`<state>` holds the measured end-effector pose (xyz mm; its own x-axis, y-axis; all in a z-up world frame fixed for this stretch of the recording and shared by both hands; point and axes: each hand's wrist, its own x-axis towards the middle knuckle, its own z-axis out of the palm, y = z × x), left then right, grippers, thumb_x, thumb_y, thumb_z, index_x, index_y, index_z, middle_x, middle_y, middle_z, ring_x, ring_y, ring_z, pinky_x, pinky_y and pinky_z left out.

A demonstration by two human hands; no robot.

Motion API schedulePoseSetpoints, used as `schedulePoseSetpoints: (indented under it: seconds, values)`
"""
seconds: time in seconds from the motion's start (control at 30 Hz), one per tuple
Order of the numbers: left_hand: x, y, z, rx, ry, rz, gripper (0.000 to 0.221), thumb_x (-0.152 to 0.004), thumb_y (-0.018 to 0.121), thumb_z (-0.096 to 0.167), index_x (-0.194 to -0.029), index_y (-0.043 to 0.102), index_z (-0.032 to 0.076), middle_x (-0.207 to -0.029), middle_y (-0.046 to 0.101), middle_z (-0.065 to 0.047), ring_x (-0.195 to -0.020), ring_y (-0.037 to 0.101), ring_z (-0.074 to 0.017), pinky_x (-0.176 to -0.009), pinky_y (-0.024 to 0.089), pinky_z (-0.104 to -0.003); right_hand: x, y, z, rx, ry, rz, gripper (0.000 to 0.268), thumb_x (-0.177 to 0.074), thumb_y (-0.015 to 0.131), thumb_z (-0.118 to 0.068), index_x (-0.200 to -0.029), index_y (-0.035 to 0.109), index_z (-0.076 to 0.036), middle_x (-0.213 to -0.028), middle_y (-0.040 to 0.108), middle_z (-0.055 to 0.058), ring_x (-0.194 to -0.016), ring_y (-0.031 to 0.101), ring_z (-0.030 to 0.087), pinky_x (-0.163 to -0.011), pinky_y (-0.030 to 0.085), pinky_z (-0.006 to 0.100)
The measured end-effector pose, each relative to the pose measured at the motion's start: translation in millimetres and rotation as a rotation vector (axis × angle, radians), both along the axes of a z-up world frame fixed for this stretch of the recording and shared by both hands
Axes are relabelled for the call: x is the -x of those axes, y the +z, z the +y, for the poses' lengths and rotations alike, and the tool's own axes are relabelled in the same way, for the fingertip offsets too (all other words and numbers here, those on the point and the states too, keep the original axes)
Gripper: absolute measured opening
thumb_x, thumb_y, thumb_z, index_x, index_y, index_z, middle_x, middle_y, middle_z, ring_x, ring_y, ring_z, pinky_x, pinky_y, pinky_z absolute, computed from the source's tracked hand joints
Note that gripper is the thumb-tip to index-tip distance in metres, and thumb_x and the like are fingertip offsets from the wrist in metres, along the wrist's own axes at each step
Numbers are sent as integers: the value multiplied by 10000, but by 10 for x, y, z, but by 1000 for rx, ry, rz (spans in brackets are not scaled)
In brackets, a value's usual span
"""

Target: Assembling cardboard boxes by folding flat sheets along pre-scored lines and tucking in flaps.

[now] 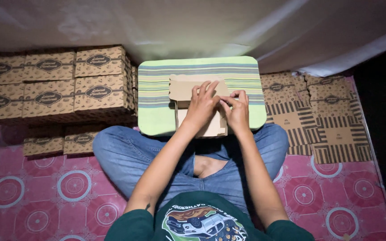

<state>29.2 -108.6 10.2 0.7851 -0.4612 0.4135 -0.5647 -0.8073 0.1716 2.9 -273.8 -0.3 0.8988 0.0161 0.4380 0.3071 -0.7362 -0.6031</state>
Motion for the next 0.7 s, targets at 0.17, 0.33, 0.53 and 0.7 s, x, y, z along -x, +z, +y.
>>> schedulePoseSetpoints:
  seconds: [0.17,0.33,0.53,0.7]
  values:
    - [48,145,243,-65,22,16,115,-852,754,170,-958,759,214,-1406,555,-59,-1382,437,-333,-1059,368,-531,-47,-86,-30,52,-18,-4,111,-892,819,-244,-1002,809,-247,-1068,491,53,-1075,577,347,-979,474,452]
    - [86,126,709,-77,96,29,270,-702,884,246,-936,757,207,-1372,572,-56,-1369,440,-341,-1058,358,-559,5,16,10,75,-34,21,100,-902,817,-267,-998,806,-240,-1094,502,52,-1101,568,344,-963,466,465]
    - [177,114,982,38,239,67,50,-911,740,228,-910,769,187,-1267,582,-38,-1317,473,-318,-1036,376,-520,9,12,26,111,-67,52,106,-912,805,-299,-1012,804,-264,-1114,502,30,-1132,558,322,-920,467,458]
    - [339,28,1102,254,372,415,302,-933,694,466,-1179,704,291,-1168,443,11,-1188,481,-311,-972,424,-517,39,24,71,179,-136,73,108,-901,802,-323,-997,799,-273,-1111,500,10,-1152,528,301,-947,442,454]
